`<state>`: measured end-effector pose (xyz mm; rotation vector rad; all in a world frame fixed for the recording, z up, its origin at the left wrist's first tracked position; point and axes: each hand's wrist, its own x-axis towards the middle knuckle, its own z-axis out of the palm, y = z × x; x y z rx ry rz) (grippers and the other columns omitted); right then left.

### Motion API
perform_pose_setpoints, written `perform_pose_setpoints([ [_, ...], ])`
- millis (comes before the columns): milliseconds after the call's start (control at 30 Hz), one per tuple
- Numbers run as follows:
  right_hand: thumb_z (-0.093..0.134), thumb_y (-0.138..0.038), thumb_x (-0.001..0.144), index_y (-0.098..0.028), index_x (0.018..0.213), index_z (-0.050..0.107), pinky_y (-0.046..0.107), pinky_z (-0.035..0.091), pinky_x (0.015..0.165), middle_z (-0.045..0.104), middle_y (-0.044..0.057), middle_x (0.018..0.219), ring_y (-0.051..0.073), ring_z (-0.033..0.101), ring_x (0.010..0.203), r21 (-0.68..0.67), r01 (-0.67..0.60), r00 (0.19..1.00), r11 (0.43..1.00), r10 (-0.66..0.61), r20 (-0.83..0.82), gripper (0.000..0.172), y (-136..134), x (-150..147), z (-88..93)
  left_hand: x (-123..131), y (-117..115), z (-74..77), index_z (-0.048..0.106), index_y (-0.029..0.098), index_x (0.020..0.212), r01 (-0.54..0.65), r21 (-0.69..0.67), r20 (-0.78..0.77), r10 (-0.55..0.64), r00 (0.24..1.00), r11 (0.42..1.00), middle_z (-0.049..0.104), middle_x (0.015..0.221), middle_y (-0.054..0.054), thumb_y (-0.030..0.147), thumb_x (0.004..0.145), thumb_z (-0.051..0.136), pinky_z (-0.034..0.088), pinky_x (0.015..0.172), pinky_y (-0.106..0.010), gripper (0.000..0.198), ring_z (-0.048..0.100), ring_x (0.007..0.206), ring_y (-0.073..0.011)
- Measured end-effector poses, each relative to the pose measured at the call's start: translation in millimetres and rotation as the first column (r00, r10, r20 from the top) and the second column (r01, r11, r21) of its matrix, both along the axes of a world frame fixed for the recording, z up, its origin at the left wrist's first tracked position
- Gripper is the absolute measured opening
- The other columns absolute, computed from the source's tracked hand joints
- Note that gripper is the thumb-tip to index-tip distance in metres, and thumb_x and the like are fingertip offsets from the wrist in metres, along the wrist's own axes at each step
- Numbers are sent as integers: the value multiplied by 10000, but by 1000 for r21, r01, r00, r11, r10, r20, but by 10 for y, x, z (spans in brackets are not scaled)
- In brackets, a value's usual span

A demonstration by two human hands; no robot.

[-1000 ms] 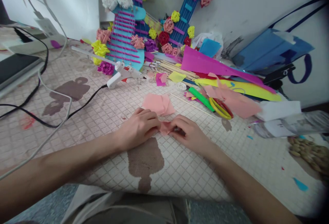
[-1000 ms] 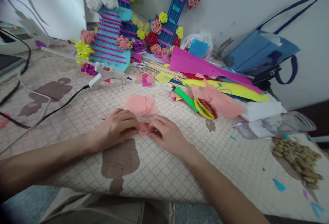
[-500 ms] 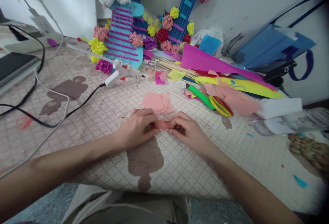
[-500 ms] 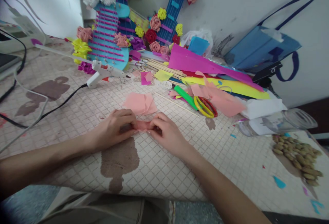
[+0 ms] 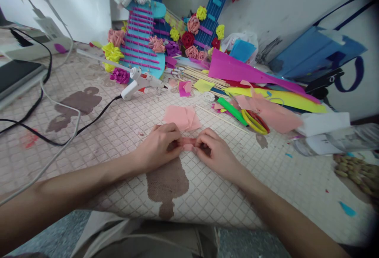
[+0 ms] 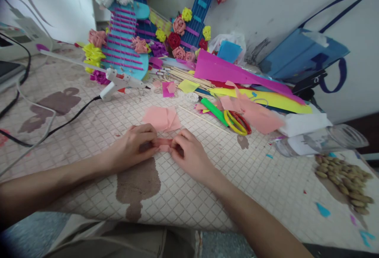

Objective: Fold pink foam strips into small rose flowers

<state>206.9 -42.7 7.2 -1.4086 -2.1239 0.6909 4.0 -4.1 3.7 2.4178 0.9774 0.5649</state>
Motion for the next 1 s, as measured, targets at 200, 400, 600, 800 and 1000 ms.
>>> perform_pose_setpoints([
  [200,557,-104,816,-190,753,508,271,406,654,487,11,840,140,505,771,3,-4,1000,1000,4,-12,117,0,5,-7,-13,15,-11,580,139,763,6,-20,30,-5,1000,1000,568,852,-31,285,868,598,390,721,-295,181,542,801,-160],
  [400,554,-118,832,-188,745,508,264,396,635,486,7,829,134,498,755,-10,15,999,1000,-16,-32,121,2,10,-12,-9,10,-27,587,139,737,-10,-7,13,10,1000,1000,561,843,-26,242,849,609,392,745,-309,153,544,792,-157],
  [600,550,-90,808,-188,726,493,264,385,620,479,7,812,136,491,738,8,31,999,999,-31,-6,140,10,-22,-38,11,11,-17,588,134,700,-28,-15,3,28,1000,1000,560,821,-33,266,841,621,403,728,-295,196,542,777,-154],
  [800,540,-69,794,-189,716,486,270,391,633,472,8,804,143,494,750,14,37,999,999,-37,4,152,9,-39,-32,24,11,-36,586,137,686,-45,15,0,45,999,999,562,806,-23,241,825,631,391,699,-290,180,540,742,-142],
  [1000,537,-76,783,-193,712,478,282,409,652,475,12,809,151,503,761,15,37,999,999,-37,4,149,1,-53,-33,43,9,-39,579,141,675,-65,1,-11,65,998,998,567,795,-11,190,783,651,384,714,-304,139,546,735,-140],
])
